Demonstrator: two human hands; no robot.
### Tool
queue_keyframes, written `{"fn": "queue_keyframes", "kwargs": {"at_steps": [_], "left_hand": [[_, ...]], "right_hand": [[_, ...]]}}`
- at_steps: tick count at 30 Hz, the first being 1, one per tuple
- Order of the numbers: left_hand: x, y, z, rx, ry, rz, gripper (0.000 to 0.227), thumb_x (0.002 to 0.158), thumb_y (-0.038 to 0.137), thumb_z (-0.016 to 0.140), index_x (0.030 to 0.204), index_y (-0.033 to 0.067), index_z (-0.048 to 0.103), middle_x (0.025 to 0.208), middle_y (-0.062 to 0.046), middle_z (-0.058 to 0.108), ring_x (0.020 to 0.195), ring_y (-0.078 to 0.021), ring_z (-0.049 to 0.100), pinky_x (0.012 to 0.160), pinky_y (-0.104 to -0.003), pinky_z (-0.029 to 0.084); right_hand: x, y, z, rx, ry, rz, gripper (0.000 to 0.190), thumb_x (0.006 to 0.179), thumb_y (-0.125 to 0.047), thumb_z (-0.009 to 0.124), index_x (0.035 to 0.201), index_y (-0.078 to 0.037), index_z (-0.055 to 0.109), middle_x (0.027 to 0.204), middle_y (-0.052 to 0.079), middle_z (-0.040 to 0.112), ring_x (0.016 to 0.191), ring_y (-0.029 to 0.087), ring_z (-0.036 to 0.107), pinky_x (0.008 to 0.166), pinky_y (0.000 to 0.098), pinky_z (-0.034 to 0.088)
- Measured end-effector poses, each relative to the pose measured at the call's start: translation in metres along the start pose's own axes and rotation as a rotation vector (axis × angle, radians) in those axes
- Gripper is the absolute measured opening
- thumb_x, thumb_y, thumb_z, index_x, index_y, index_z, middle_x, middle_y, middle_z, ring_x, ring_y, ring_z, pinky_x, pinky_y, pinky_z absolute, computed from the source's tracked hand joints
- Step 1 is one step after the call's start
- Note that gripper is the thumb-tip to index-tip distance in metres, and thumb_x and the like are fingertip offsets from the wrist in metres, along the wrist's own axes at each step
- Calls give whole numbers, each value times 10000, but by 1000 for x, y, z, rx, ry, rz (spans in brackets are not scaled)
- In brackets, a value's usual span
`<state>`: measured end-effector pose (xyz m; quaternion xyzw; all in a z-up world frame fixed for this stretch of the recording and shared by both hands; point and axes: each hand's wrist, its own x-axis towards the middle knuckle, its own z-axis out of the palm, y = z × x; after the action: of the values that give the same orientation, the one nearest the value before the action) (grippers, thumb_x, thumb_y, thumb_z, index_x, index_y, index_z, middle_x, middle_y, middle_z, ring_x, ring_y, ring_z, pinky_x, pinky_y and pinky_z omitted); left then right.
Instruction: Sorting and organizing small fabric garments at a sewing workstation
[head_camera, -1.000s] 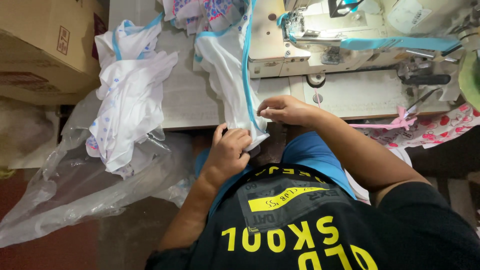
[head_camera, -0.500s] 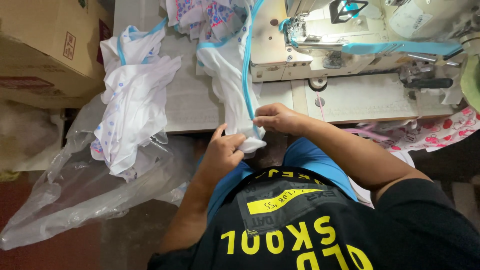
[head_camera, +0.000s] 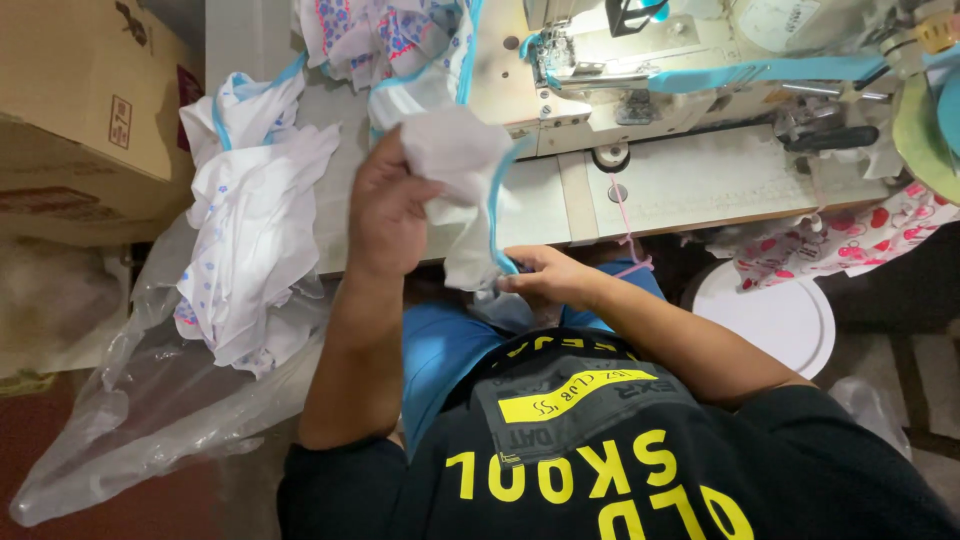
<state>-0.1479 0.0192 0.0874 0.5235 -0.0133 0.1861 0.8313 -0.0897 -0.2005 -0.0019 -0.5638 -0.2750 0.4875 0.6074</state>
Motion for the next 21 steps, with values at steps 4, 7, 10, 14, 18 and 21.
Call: {"fn": "queue_keyframes", "kwargs": {"at_steps": [4,7,10,14,18,21], "left_hand": [[2,23,-14,-137,77,98,466,782,-39,585,1246,11,584,1208,-219,714,1147,-324,713,998,-497,619],[1,18,-48,-31,155,159,493,754,-16,573,1245,25,577,1220,-202,708,1148,-316,711,1021,-468,597],[-12,43,-30,628,376,127,509,749,41,644,1244,108,548,1211,-131,714,1144,-323,692,988,-445,555],[-3,26,-10,1435,194,449,788,585,13,838,1322,14,560,1214,-270,614,1098,-509,596,983,-572,470],[1,-37,47,1047,-271,171,564,675,71,748,1229,164,697,1172,-122,732,1152,-454,647,1038,-534,470],[13,-62,61,1038,-274,-139,521,803,164,627,1314,71,673,1110,-218,734,1068,-488,675,941,-585,503]], "right_hand": [[0,16,-12,340,94,58,90,884,44,663,845,-24,620,484,23,374,368,89,348,344,204,282],[5,14,-33,471,181,-68,112,877,77,604,852,-32,598,485,6,299,357,82,297,343,204,247],[-3,-15,-52,377,278,-218,97,901,49,597,855,-34,613,515,-3,314,399,69,313,367,205,261],[-20,-64,-60,-13,268,-355,118,946,14,665,832,-9,646,530,25,428,454,41,377,402,179,296],[-24,-95,-63,-243,247,-409,161,946,18,676,799,-42,652,514,-15,424,461,15,351,415,163,261],[-29,-118,-79,-558,389,-497,113,921,9,699,1019,-40,728,678,65,602,687,123,501,607,300,438]]}}
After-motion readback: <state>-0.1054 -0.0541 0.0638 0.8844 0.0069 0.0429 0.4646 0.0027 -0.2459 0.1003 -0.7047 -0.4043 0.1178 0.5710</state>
